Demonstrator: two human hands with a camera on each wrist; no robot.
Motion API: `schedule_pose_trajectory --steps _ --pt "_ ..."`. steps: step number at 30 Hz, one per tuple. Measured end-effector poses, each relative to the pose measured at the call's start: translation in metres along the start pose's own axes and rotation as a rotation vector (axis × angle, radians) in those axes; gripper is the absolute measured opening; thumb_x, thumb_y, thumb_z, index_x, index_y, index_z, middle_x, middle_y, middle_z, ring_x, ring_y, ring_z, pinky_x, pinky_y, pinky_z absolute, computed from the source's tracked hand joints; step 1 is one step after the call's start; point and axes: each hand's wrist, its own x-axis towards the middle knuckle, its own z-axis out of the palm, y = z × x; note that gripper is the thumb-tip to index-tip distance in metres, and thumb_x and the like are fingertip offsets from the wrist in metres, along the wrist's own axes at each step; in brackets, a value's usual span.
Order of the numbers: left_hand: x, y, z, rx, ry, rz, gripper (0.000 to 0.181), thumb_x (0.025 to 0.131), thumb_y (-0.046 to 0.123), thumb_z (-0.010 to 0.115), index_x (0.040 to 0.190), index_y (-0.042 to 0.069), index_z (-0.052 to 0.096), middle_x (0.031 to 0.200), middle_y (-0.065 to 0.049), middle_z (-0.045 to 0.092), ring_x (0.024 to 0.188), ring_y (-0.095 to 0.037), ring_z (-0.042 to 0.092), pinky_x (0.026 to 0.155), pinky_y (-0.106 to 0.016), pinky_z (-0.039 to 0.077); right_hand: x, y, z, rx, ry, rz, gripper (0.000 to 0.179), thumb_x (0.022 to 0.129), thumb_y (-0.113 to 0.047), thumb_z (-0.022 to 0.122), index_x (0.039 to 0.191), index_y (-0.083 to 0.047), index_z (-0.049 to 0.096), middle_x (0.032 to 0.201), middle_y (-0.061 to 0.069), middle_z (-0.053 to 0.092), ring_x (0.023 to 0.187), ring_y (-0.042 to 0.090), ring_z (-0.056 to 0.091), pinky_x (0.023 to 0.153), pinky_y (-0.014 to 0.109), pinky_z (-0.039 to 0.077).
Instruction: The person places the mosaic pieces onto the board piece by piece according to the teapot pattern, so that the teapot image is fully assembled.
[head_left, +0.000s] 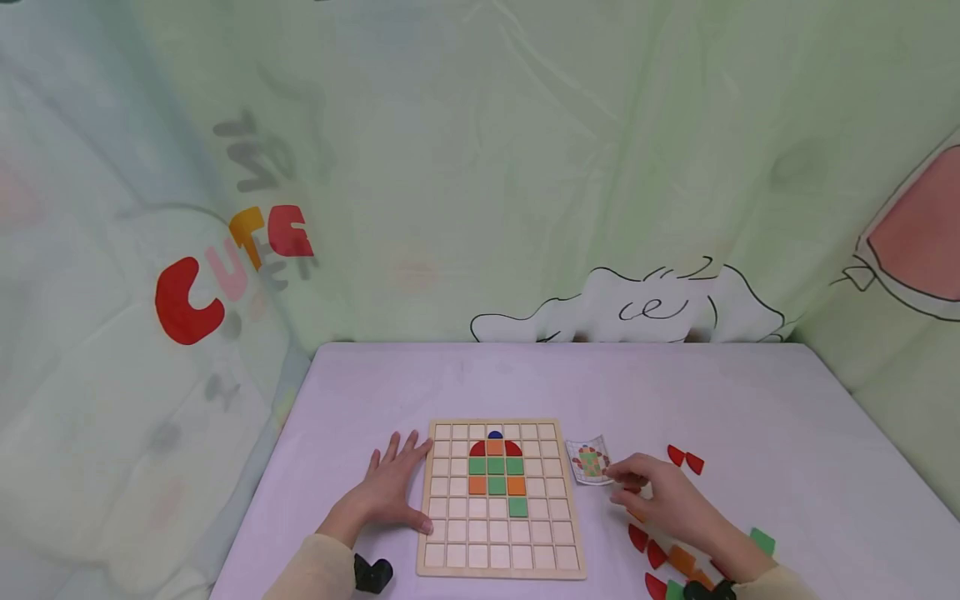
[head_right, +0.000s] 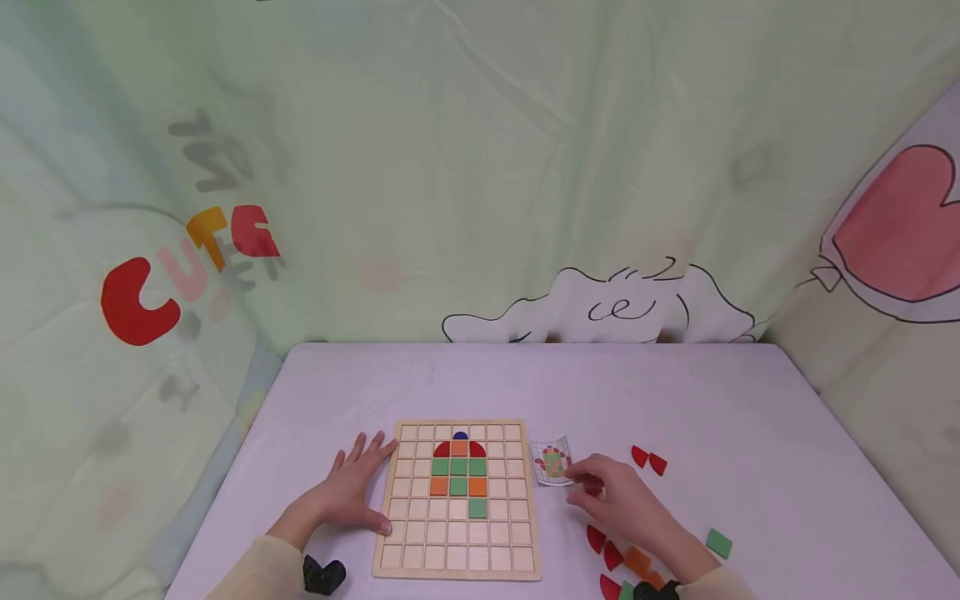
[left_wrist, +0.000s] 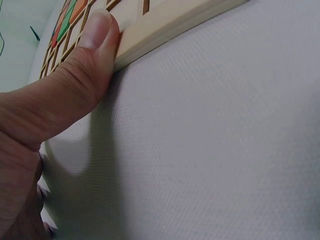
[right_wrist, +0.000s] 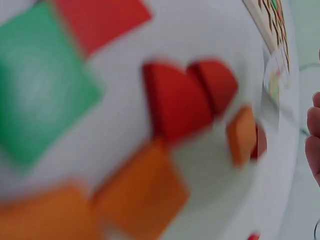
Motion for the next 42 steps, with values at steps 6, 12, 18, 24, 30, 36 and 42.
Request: schedule_pose_trajectory --steps 6,12,18,24,30,36,42 --pt "0.0 0.0 0.001 0.0 -0.003 0.002 0.128 0.057 0.045 0.099 0.161 0.013 0.031 0.171 -0.017 0.017 0.159 -0.045 0.001 0.124 -0.071 0.003 -0.018 0.029 -0.021 -0.059 0.042 0.091 0.032 0.084 -0.015 0.083 0.114 -0.006 0.072 0.104 0.001 0.074 0.092 0.016 0.066 0.076 0.022 0.059" --pt "-0.001 0.002 -0.001 0.003 -0.003 -0.01 0.128 0.057 0.046 0.099 0.161 0.014 0.031 0.172 -0.017 0.017 0.159 -0.044 0.001 0.125 -0.07 0.002 -0.035 0.064 -0.038 -0.118 0.086 0.19 0.039 0.084 -0.017 0.083 0.117 0.0 0.07 0.103 0.007 0.073 0.091 0.019 0.064 0.071 0.022 0.059" --pt "-0.001 0.002 -0.002 0.009 -0.012 -0.016 0.128 0.058 0.044 0.098 0.162 0.014 0.03 0.172 -0.016 0.016 0.159 -0.044 0.0 0.125 -0.069 0.001 -0.058 0.098 -0.053 -0.093 0.089 0.288 0.053 0.087 -0.023 0.081 0.127 0.008 0.062 0.109 0.018 0.072 0.094 0.024 0.064 0.069 0.02 0.059" --pt "-0.001 0.002 -0.002 0.019 -0.032 -0.019 0.127 0.06 0.046 0.097 0.162 0.015 0.028 0.172 -0.016 0.014 0.16 -0.043 -0.001 0.125 -0.069 0.0 -0.077 0.126 -0.061 -0.115 0.111 0.343 0.062 0.089 -0.032 0.08 0.128 0.012 0.06 0.108 0.02 0.072 0.091 0.024 0.064 0.062 0.013 0.05" --pt "-0.001 0.003 -0.003 0.005 -0.028 -0.013 0.127 0.059 0.046 0.097 0.162 0.014 0.03 0.172 -0.017 0.016 0.159 -0.044 0.0 0.125 -0.07 0.0 -0.088 0.152 -0.062 -0.087 0.088 0.432 0.074 0.09 -0.044 0.076 0.131 0.014 0.056 0.108 0.022 0.071 0.09 0.023 0.063 0.061 0.012 0.048" --pt "0.002 -0.004 0.002 0.007 -0.014 -0.002 0.128 0.058 0.048 0.097 0.162 0.015 0.029 0.172 -0.016 0.015 0.16 -0.043 -0.002 0.125 -0.069 -0.001 -0.092 0.17 -0.049 -0.023 0.078 0.522 0.079 0.088 -0.046 0.077 0.134 0.014 0.054 0.106 0.017 0.071 0.087 0.019 0.061 0.064 0.019 0.052" --pt "0.004 -0.007 0.005 0.01 0.004 0.009 0.128 0.058 0.048 0.097 0.161 0.014 0.03 0.172 -0.016 0.016 0.159 -0.044 0.0 0.124 -0.07 0.0 -0.096 0.175 -0.041 -0.025 0.053 0.541 0.09 0.083 -0.057 0.077 0.136 0.012 0.053 0.117 0.026 0.066 0.095 0.031 0.063 0.076 0.033 0.059"
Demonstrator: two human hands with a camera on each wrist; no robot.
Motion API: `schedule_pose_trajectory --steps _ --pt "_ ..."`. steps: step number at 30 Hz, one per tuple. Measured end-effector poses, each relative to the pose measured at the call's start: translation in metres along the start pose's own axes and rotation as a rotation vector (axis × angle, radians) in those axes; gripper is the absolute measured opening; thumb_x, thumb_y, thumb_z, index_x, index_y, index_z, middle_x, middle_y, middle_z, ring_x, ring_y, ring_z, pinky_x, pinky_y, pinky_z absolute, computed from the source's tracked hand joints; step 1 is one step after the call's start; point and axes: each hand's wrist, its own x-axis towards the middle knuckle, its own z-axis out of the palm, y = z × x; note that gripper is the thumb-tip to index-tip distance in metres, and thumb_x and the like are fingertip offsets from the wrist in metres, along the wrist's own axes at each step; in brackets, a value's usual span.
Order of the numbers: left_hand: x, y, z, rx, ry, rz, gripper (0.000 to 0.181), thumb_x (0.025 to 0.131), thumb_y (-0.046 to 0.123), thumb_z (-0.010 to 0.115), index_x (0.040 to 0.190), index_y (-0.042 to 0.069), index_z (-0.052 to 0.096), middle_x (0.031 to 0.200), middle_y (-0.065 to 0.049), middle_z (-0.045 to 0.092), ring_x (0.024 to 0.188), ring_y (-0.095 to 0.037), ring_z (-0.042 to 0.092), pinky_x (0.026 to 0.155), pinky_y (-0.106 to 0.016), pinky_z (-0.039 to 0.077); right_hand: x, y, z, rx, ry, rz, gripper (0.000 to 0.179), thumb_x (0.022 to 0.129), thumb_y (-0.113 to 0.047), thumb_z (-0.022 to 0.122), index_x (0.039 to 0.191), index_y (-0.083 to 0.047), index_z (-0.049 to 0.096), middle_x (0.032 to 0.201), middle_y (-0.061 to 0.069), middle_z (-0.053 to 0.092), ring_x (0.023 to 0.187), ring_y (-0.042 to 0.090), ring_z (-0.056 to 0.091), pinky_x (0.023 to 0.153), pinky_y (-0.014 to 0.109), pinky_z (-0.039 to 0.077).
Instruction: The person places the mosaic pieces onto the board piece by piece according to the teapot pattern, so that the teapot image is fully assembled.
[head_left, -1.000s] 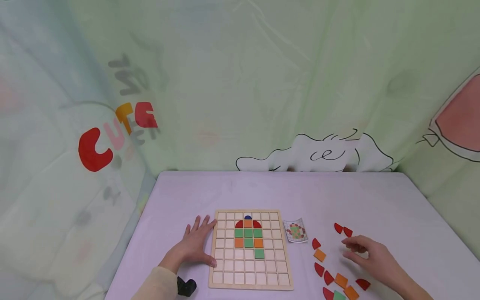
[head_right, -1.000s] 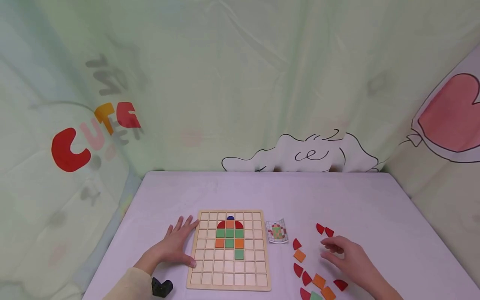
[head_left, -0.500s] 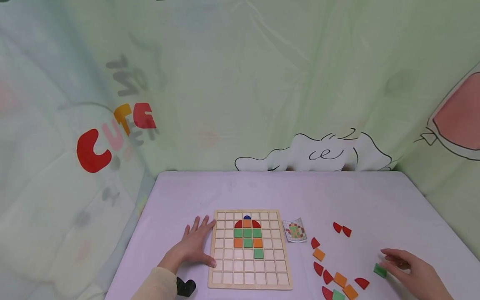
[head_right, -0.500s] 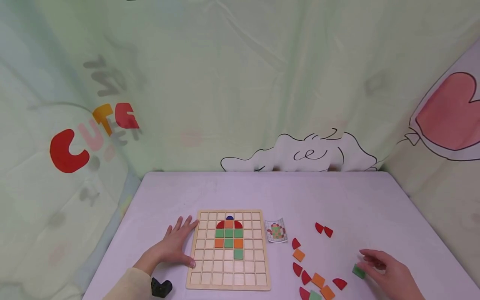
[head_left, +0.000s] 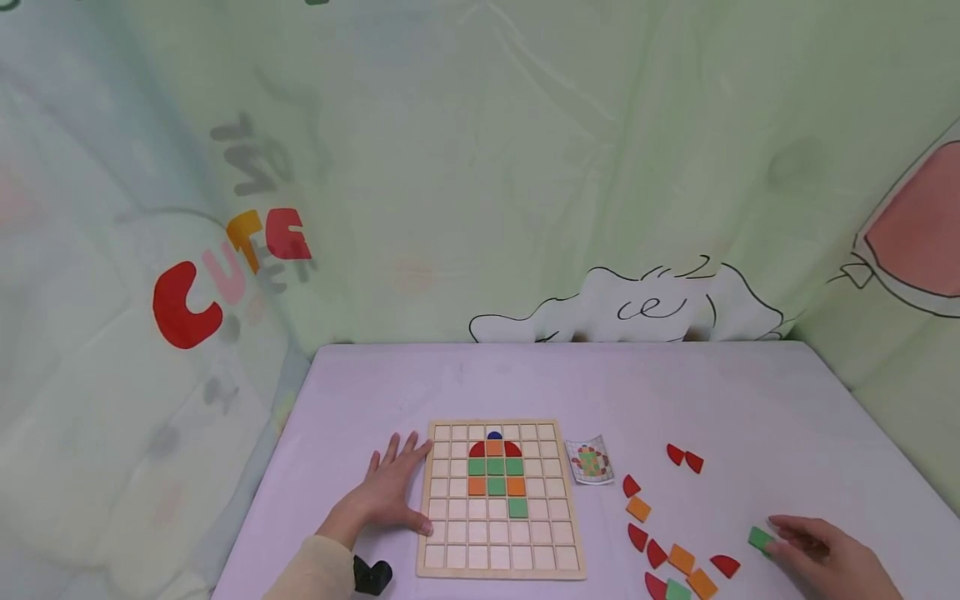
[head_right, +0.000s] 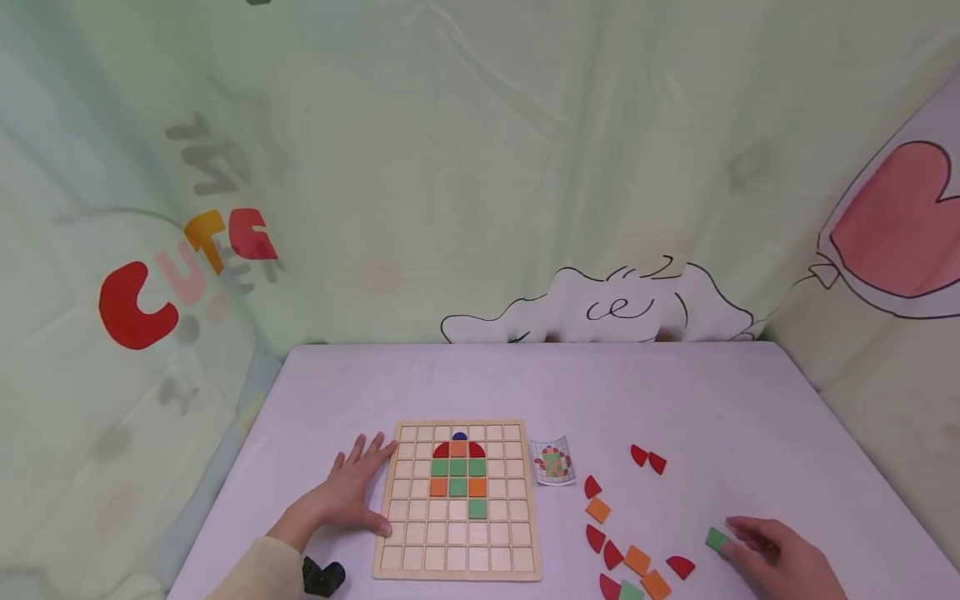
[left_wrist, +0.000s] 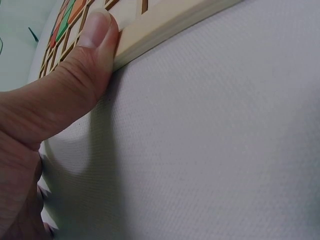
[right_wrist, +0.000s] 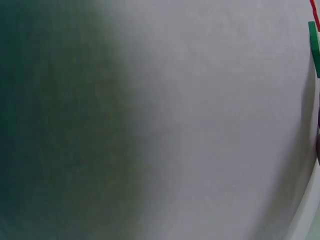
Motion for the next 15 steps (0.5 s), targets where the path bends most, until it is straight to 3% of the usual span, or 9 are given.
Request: schedule_pose_trajectory --steps 5,15 --pt "-0.003 0.008 -0.005 -0.002 -0.009 -0.025 0.127 0.058 0.046 0.098 0.161 0.014 0.031 0.171 -0.016 0.018 0.159 -0.044 0.002 0.125 -0.07 0.002 -0.001 -0.002 0.001 -0.047 -0.034 -0.036 0.096 0.075 -0.058 0.083 0.134 0.011 0.054 0.128 0.035 0.057 0.111 0.05 0.058 0.088 0.052 0.059" --pt "-0.003 0.007 -0.004 0.006 -0.005 -0.022 0.127 0.058 0.047 0.098 0.161 0.015 0.031 0.172 -0.016 0.018 0.159 -0.043 0.002 0.124 -0.071 0.004 -0.005 -0.009 -0.002 -0.089 -0.027 -0.055 0.086 0.076 -0.051 0.084 0.127 0.012 0.057 0.12 0.033 0.059 0.106 0.049 0.058 0.088 0.056 0.058"
